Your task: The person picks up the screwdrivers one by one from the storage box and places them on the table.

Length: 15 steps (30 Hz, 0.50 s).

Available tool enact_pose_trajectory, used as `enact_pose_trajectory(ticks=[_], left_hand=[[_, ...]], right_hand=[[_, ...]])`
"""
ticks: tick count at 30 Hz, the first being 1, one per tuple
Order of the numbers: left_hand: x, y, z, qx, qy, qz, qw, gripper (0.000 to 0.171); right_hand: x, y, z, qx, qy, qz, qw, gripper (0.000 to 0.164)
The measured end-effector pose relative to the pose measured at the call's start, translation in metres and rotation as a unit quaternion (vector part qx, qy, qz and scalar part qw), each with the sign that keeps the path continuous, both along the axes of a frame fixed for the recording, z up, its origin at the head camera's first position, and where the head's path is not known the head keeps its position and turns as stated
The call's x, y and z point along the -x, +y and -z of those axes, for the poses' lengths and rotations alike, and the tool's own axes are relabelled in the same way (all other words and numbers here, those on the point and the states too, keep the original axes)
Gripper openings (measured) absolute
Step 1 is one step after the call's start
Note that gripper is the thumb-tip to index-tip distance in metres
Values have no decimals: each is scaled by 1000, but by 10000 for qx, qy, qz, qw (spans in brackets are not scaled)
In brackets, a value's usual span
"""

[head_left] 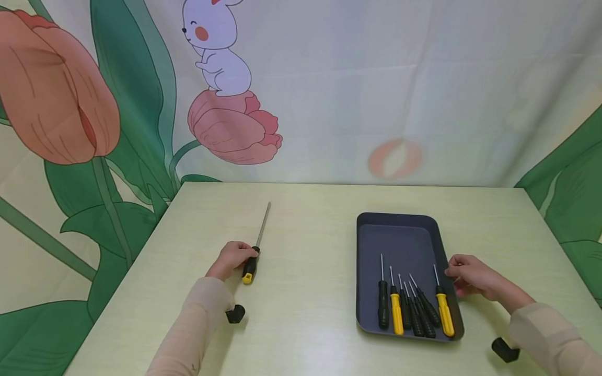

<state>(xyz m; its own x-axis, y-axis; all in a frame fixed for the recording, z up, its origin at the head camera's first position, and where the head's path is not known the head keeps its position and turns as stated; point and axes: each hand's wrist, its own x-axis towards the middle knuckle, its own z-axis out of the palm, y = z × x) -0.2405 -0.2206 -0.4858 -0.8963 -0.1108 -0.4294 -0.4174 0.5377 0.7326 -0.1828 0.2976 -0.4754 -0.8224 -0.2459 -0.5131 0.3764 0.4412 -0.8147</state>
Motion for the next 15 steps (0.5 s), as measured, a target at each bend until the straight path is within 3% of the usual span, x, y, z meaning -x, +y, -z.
enact_pose_trajectory(ticks=[5, 15], left_hand=[[1, 1, -1, 45, -84, -38, 9999, 27], [1, 3, -3, -9, -166, -85, 9998, 29]], right_hand=[[-1, -5, -2, -262, -46, 161, 9995, 10], [0, -5, -3, -306, -100, 196, 9993, 9]])
